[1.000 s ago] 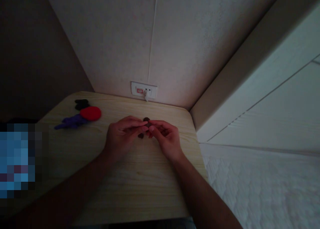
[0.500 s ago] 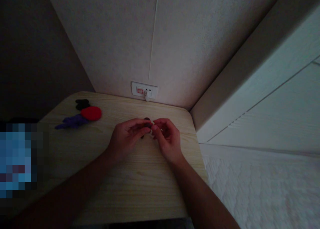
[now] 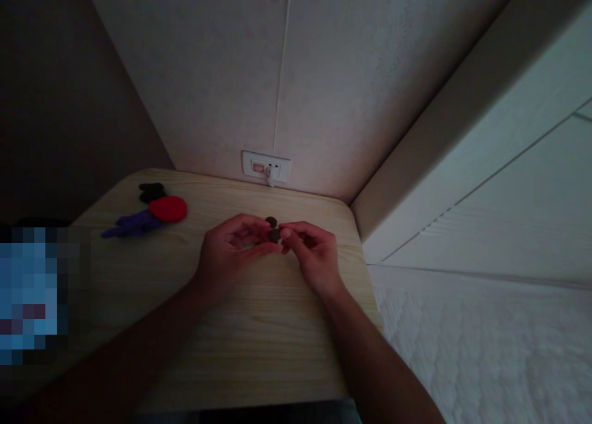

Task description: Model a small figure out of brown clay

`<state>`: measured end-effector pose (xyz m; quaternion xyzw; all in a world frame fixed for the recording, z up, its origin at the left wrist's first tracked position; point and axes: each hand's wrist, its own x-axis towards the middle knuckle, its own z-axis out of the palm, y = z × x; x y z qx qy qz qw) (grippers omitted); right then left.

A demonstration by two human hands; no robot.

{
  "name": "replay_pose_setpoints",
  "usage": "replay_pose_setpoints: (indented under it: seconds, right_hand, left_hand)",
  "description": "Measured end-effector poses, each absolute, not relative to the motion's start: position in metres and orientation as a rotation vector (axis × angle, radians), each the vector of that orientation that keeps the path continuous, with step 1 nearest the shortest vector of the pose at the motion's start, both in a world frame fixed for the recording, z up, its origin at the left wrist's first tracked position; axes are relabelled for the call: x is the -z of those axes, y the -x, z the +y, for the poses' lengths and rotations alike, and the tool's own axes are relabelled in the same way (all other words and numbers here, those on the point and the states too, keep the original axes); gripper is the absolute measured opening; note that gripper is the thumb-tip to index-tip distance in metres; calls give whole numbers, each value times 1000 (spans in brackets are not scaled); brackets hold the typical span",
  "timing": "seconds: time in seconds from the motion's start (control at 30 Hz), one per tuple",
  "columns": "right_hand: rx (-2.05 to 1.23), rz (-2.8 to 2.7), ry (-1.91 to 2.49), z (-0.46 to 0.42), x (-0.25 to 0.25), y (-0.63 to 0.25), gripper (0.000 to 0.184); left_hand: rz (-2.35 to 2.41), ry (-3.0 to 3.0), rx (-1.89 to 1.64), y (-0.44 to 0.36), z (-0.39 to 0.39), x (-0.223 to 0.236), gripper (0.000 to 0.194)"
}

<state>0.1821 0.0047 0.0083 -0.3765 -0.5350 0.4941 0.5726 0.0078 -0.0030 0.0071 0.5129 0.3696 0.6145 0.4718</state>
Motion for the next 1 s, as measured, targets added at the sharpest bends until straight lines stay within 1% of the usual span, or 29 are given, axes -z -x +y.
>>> replay_pose_setpoints:
  seconds: [0.1, 0.2, 0.33, 0.53, 0.67, 0.77, 0.87, 1.0]
  right_hand:
    - [-1147, -1223, 873, 4, -10, -181, 19]
    - [-1102, -1276, 915, 2, -15, -181, 17]
    - [-1059, -1281, 991, 2, -15, -181, 17]
    - [-1190, -1180, 931, 6, -6, -179, 32]
    - [-1245, -1192, 879, 6, -4, -178, 25]
    - [-1280, -1117, 894, 8, -6, -179, 25]
    - [-1211, -1089, 946, 11, -5, -183, 26]
    - [-1029, -1194, 1102, 16, 2, -185, 32]
  left_hand:
    - [915, -1262, -1496, -9, -2, -7, 28]
    - [951, -1297, -1497, -8, -1, -6, 22]
    - [957, -1300, -1487, -8, -1, -4, 22]
    - [906, -1203, -1477, -10, 1, -6, 23]
    - [917, -1249, -1454, -8, 1, -9, 23]
    - [1102, -1376, -1555, 1, 3, -11, 16]
    - [1396, -1425, -1646, 12, 11, -8, 13]
    - [1600, -1523, -1471, 20, 22, 7, 17]
